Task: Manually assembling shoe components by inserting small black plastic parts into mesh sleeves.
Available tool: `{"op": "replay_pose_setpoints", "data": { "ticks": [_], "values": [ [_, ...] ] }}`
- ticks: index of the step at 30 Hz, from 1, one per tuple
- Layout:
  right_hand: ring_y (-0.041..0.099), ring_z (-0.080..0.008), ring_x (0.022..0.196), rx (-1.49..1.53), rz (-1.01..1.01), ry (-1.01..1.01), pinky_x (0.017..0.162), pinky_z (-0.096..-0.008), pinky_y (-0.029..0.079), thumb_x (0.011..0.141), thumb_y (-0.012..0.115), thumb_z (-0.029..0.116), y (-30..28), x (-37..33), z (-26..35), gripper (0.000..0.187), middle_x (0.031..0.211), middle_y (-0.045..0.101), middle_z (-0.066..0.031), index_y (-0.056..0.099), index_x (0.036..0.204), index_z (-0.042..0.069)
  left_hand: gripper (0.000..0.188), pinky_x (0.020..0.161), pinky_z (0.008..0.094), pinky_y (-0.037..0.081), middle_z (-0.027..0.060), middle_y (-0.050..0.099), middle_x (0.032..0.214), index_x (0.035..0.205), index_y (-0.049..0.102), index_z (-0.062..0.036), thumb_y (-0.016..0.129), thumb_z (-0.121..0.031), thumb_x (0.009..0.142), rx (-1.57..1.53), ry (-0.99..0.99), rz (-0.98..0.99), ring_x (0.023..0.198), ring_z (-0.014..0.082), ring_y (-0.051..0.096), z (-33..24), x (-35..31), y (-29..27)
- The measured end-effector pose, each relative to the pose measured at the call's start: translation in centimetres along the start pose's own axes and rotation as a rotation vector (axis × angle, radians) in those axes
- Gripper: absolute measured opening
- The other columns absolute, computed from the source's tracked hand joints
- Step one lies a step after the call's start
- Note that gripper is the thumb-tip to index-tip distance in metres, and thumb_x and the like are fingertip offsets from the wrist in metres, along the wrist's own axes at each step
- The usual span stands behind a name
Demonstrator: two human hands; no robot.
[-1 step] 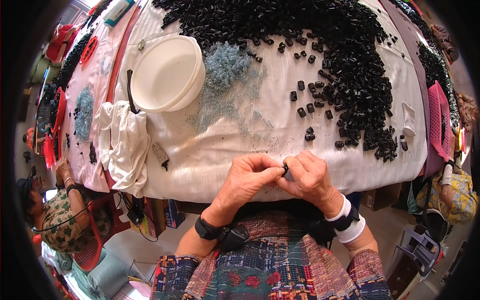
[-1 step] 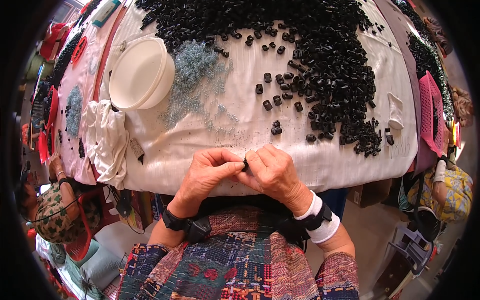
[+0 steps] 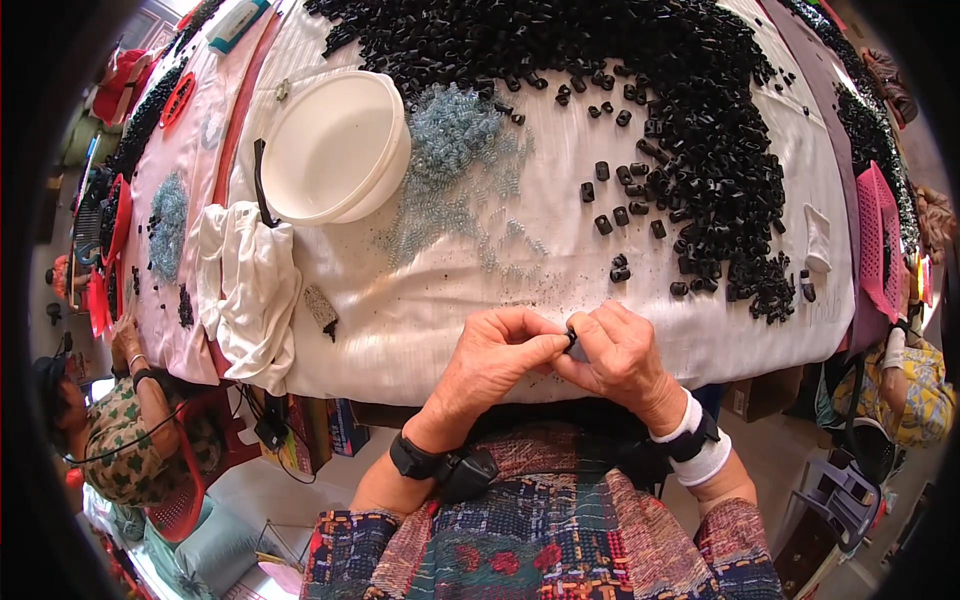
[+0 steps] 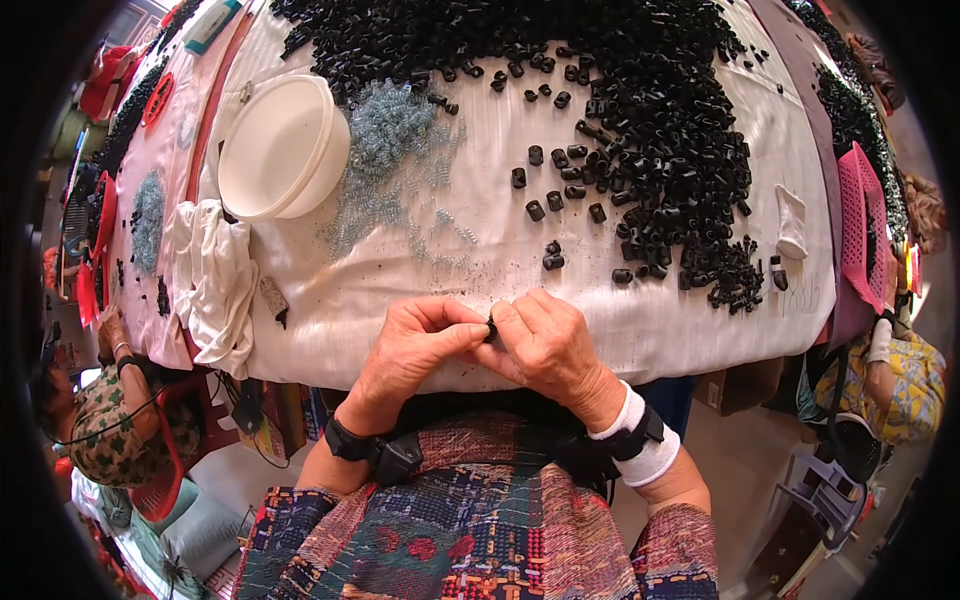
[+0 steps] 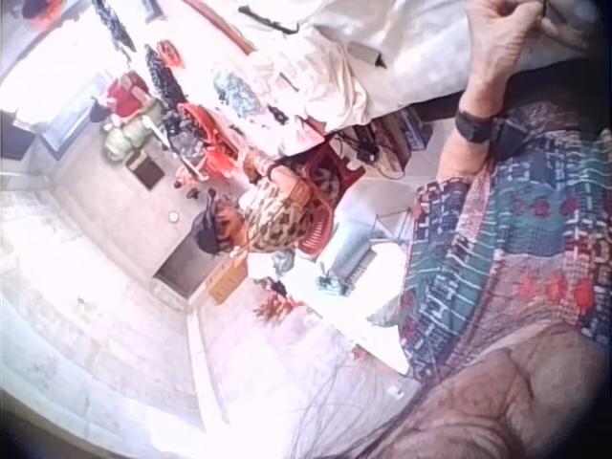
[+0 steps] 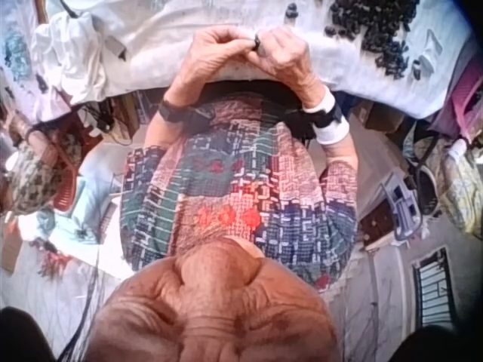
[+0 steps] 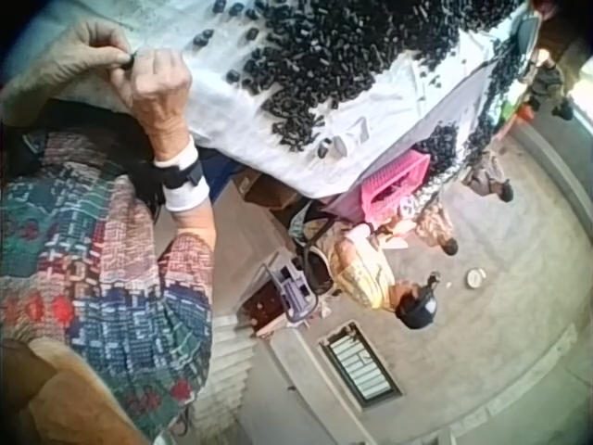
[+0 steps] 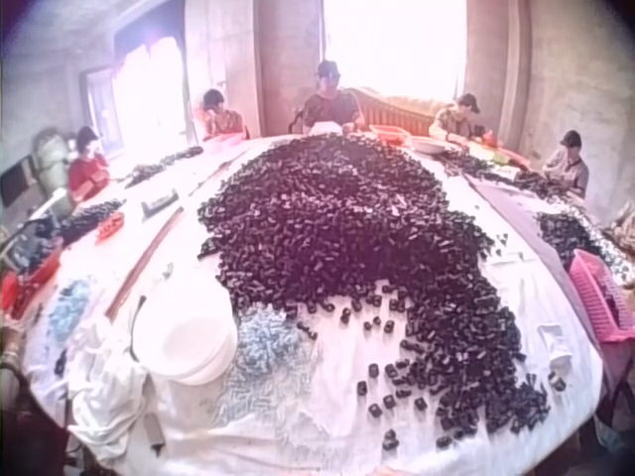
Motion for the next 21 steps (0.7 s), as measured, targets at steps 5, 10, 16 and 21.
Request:
{"op": "replay_pose_setpoints", "data": {
  "ticks": [5,10,16,21],
  "values": [
    [0.049,-0.0243,0.055,-0.015,-0.004,-0.023,0.048,-0.0333,0.042,0.062,0.076,0.019,-0.03,0.39,0.28,0.034,0.063,0.046,-0.0083,0.052,0.076,0.001,0.011,0.062,0.0214,0.049,0.0041,0.064,0.076,0.086,0.066,0.0028,0.067,-0.007,0.083,0.013,-0.002,-0.013,0.067,0.0082,0.059,-0.14,-0.03,-0.28],
    [0.049,-0.0245,0.056,-0.029,0.012,-0.006,0.049,-0.0336,0.043,0.061,0.076,0.018,0.18,0.04,0.23,0.033,0.062,0.046,-0.0086,0.05,0.072,0.002,0.009,0.065,0.0224,0.05,0.005,0.065,0.078,0.086,0.066,0.0032,0.066,-0.005,0.082,0.01,0.001,-0.024,0.069,0.0094,0.06,0.03,0.02,-0.33],
    [0.05,-0.0244,0.057,-0.017,0.015,-0.012,0.049,-0.0339,0.043,0.063,0.074,0.017,0.22,0.01,0.32,0.03,0.062,0.046,-0.0088,0.05,0.071,0.003,0.009,0.064,0.0224,0.051,0.0053,0.065,0.078,0.086,0.065,0.0036,0.066,-0.005,0.083,-0.001,0.011,-0.034,0.069,0.0097,0.06,0.36,-0.03,-0.38],
    [0.051,-0.0241,0.058,-0.031,0.02,-0.007,0.051,-0.0339,0.044,0.063,0.074,0.019,0.12,-0.09,0.17,0.029,0.064,0.048,-0.0086,0.051,0.071,0.004,0.008,0.065,0.0224,0.052,0.0053,0.065,0.078,0.087,0.066,0.0029,0.065,-0.004,0.083,-0.019,0.033,-0.003,0.07,0.0102,0.061,-0.08,0.0,0.31]
  ]
}}
Point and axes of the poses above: each hand's wrist, its own x-axis towards the middle knuckle, its own y-axis out of the palm, z = x × y, the point moved 10 cm from there along x, towards the middle knuckle
